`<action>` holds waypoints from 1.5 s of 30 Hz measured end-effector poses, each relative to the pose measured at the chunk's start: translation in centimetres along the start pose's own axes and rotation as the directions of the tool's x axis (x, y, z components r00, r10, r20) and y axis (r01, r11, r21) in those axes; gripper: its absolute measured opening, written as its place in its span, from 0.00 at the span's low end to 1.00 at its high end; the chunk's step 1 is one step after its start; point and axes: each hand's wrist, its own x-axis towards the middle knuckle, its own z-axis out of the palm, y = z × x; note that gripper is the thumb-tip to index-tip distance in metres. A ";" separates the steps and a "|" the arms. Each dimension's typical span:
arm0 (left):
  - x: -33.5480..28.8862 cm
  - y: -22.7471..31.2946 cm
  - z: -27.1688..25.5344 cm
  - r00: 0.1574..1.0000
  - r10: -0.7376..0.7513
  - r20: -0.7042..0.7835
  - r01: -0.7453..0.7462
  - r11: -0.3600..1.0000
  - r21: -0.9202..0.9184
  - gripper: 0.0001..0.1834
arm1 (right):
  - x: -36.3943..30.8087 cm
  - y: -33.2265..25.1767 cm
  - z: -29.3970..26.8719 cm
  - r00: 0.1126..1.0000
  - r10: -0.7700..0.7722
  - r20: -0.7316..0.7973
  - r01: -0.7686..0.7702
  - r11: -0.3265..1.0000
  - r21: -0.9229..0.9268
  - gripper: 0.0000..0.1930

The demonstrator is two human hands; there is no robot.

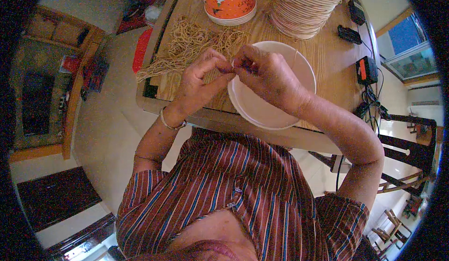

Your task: Tying rubber bands around paper cups and stacking them on a table.

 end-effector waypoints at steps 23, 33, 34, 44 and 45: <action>-0.7 -1.1 0.6 0.996 -0.055 -0.073 0.047 0.994 -0.096 0.05 | 0.4 -0.4 -0.5 0.993 0.097 0.070 -0.102 0.992 0.069 0.06; -0.6 -0.6 1.1 0.985 -0.079 -0.153 0.062 0.992 -0.111 0.05 | 0.9 -0.9 -1.4 0.887 0.365 0.284 -0.452 0.815 0.364 0.06; -0.7 -0.6 1.1 0.978 -0.158 -0.135 0.127 0.969 -0.211 0.05 | 0.9 -0.9 -1.4 0.886 0.364 0.285 -0.452 0.815 0.364 0.06; -0.8 -0.7 0.8 0.881 -0.465 0.090 0.403 0.635 -0.659 0.05 | 0.5 0.9 -0.6 0.999 0.021 0.041 -0.025 0.995 0.096 0.08; -0.9 -0.9 0.8 0.881 -0.466 0.088 0.402 0.635 -0.659 0.05 | 0.3 0.8 -0.6 1.000 0.020 0.007 -0.021 0.997 0.072 0.08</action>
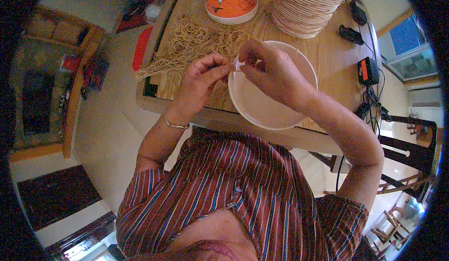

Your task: Tying rubber bands around paper cups and stacking them on a table.

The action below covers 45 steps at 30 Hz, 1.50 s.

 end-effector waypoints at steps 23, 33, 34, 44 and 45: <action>-0.4 0.1 0.1 0.993 0.117 -0.007 -0.111 0.961 0.254 0.06 | 0.3 -1.4 0.0 0.872 0.427 0.238 -0.489 0.771 0.408 0.06; -0.8 0.4 0.6 0.989 0.147 -0.032 -0.138 0.973 0.184 0.09 | 0.3 -0.9 -0.1 0.885 0.396 0.244 -0.464 0.780 0.421 0.08; -0.8 0.6 0.8 0.990 0.141 -0.026 -0.133 0.971 0.199 0.09 | 0.3 -1.0 -0.1 0.885 0.396 0.243 -0.464 0.779 0.421 0.08; -0.1 -0.7 0.1 0.965 0.262 0.018 -0.247 0.881 0.405 0.05 | 0.2 -1.5 0.2 0.881 0.424 0.210 -0.474 0.793 0.384 0.06; -0.1 -0.6 0.1 0.965 0.261 0.019 -0.246 0.881 0.405 0.05 | 0.1 -1.6 0.2 0.881 0.431 0.193 -0.472 0.793 0.386 0.05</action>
